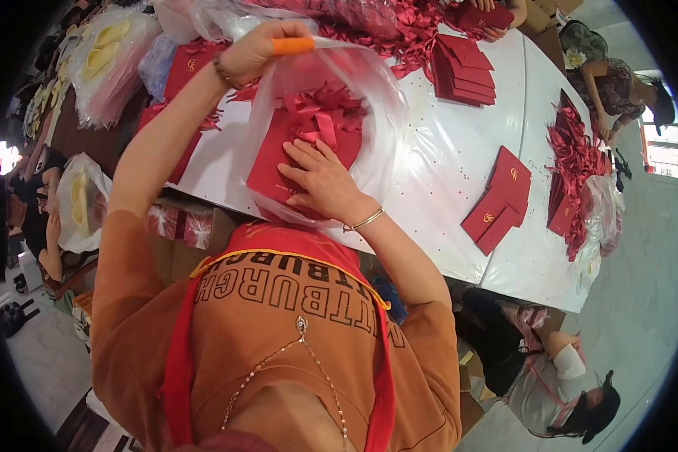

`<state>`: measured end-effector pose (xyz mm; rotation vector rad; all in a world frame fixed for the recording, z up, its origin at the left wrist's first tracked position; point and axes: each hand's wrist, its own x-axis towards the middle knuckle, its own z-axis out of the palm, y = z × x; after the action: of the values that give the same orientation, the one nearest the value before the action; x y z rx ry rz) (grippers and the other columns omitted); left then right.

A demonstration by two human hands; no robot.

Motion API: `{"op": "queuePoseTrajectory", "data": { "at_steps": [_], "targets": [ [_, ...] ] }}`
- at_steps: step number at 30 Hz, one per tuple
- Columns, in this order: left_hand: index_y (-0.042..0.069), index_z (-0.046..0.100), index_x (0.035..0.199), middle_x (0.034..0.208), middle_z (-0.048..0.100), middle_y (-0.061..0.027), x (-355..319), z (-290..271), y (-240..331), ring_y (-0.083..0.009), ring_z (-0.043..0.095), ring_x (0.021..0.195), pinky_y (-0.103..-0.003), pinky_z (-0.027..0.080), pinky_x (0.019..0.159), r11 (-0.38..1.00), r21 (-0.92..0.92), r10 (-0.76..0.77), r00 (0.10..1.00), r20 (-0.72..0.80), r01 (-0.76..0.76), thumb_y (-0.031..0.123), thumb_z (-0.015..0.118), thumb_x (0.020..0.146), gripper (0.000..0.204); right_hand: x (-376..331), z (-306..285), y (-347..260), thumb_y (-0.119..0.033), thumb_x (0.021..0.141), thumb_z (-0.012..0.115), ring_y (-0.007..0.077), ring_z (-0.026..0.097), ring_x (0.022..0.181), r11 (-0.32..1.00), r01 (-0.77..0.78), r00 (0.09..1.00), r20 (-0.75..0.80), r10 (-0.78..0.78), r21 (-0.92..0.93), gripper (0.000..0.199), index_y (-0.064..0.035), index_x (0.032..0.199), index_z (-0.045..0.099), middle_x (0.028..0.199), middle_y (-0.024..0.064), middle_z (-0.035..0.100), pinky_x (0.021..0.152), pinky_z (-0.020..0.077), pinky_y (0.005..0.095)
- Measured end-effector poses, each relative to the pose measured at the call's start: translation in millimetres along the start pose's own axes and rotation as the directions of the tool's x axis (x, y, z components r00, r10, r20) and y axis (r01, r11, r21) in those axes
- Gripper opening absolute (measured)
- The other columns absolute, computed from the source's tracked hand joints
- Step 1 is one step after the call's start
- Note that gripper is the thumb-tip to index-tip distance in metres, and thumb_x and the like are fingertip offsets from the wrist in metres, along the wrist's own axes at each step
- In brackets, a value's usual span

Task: Packing red envelopes into plastic bags and arranging them into boxes.

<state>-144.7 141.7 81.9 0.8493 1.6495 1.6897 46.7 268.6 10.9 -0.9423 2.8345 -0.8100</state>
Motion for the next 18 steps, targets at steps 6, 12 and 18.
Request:
{"op": "queuePoseTrajectory", "data": {
  "at_steps": [6,12,18],
  "targets": [
    [0.004,0.056,0.088,0.068,0.055,-0.0003,-8,-27,18,-0.0074,0.048,0.055,-0.018,0.039,0.052,0.921,-0.352,0.088,0.969,-0.231,-0.168,0.006,0.06,0.077,0.012,0,1,2,-0.026,0.067,0.068,0.0288,0.029,0.124,0.998,-0.012,1.0,0.02,0.011,0.064,0.055,-0.0089,0.115,0.05,0.132,0.0133,0.034,0.103,0.019,0.0434],
    [0.006,0.057,0.093,0.077,0.055,-0.0007,-34,18,60,-0.0084,0.049,0.064,-0.018,0.039,0.058,0.855,0.037,0.495,0.792,-0.358,-0.517,0.01,0.054,0.084,0.01,3,0,8,-0.027,0.069,0.066,0.0291,0.028,0.125,0.997,-0.013,0.998,0.067,0.008,0.081,0.055,-0.0084,0.117,0.048,0.132,0.0146,0.033,0.103,0.0182,0.044],
    [0.005,0.051,0.1,0.079,0.057,-0.0094,-122,80,27,-0.0198,0.055,0.071,-0.029,0.039,0.073,0.442,0.745,0.361,0.86,0.362,-0.499,0.024,0.059,0.077,0.031,6,-6,11,-0.028,0.068,0.066,0.0293,0.029,0.123,0.99,-0.035,0.982,0.188,0.009,0.137,0.054,-0.007,0.115,0.05,0.13,0.0167,0.035,0.101,0.0234,0.0405]
  ]
}}
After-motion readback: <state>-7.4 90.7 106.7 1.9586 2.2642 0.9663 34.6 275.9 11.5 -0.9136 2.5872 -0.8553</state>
